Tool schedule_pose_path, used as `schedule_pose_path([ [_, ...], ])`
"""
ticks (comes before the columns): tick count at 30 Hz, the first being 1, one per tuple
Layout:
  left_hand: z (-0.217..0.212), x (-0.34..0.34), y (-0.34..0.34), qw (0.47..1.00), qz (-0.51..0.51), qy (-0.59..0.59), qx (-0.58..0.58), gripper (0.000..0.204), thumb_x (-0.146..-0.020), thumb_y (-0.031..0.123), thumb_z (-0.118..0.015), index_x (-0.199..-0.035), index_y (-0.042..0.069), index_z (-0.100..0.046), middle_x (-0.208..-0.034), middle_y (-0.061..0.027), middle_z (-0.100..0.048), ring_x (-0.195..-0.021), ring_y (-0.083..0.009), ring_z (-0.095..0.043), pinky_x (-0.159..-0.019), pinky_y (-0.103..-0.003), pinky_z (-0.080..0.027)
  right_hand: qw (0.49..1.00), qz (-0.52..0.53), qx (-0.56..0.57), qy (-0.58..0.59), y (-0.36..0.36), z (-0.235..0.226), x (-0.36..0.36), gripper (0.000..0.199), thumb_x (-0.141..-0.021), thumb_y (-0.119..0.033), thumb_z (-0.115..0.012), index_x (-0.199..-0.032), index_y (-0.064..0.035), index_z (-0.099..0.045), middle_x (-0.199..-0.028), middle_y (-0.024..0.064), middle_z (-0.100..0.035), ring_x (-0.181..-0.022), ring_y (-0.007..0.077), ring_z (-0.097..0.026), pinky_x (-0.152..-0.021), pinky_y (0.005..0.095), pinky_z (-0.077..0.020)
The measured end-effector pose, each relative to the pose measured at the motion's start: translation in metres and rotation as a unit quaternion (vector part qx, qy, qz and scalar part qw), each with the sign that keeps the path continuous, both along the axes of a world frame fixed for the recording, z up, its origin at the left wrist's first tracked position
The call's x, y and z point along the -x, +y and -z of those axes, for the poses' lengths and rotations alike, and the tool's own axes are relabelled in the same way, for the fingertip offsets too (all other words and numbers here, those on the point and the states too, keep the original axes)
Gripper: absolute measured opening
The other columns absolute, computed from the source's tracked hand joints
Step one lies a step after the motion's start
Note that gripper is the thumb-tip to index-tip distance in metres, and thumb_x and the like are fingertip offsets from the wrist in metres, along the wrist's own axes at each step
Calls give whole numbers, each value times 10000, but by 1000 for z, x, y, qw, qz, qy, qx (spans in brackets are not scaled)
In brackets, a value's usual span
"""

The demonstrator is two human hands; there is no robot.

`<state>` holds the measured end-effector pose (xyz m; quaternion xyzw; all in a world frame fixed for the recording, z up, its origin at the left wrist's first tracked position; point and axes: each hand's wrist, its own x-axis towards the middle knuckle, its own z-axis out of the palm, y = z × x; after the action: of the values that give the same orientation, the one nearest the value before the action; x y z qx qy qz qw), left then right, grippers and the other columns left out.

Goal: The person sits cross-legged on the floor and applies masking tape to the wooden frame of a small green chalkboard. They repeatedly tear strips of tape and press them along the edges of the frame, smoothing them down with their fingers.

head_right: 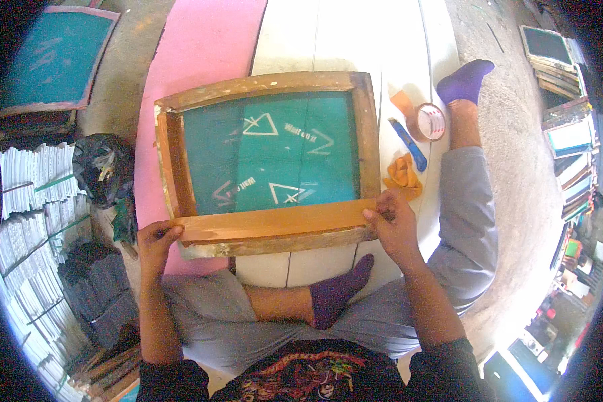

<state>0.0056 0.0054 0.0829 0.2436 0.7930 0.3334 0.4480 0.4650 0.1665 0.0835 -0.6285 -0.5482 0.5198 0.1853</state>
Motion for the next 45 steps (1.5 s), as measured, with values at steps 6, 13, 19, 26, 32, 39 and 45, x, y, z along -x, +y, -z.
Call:
schedule_pose_path([
  [6,11,0,-3,1000,-3,-12,-26,297,-830,41,-823,-1076,-51,-685,-776,-70,-714,-698,-103,-640,-618,-235,-461,985,-114,-116,-54,-4,12,-12,140,-859,-36,-748,-969,-12,-665,-861,133,-685,-801,257,-688,-742,356,-536],
  [13,8,-1,-3,998,40,13,-46,233,-826,-11,-799,-916,16,-586,-760,-82,-690,-690,-146,-659,-635,-271,-509,968,-166,-151,-108,2,11,-7,141,-839,-83,-756,-951,-9,-711,-908,170,-709,-824,344,-697,-763,405,-548],
  [19,20,1,-5,993,99,-1,-70,200,-855,-20,-784,-825,12,-588,-717,-28,-651,-659,-80,-615,-606,-234,-485,966,-172,-135,-137,2,17,-14,171,-854,-118,-746,-985,-11,-721,-926,169,-717,-861,341,-701,-764,418,-548],
  [26,10,12,-3,989,134,-3,-58,119,-850,35,-809,-930,-20,-740,-809,-55,-729,-741,-104,-667,-687,-246,-529,971,-153,-120,-139,3,19,-14,162,-866,-139,-737,-987,-32,-749,-957,155,-739,-893,328,-706,-808,416,-543],
  [32,14,13,-7,988,155,13,-15,140,-850,57,-812,-964,-20,-780,-907,-101,-771,-811,-135,-700,-768,-284,-559,957,-183,-141,-178,0,10,-11,166,-868,-171,-738,-977,-47,-754,-936,140,-733,-895,337,-700,-806,428,-538],
  [39,-1,6,0,963,254,93,2,152,-835,78,-815,-958,-8,-789,-883,-146,-750,-790,-186,-701,-722,-304,-546,934,-232,-97,-254,0,-2,1,195,-897,-233,-699,-1004,-87,-773,-959,128,-735,-920,338,-699,-814,444,-540],
  [45,-2,3,2,935,323,145,1,158,-825,75,-802,-973,19,-792,-853,-168,-730,-737,-254,-690,-694,-347,-538,920,-258,-69,-287,-3,3,0,220,-919,-271,-670,-1025,-120,-788,-1003,121,-738,-941,337,-701,-822,453,-545],
])
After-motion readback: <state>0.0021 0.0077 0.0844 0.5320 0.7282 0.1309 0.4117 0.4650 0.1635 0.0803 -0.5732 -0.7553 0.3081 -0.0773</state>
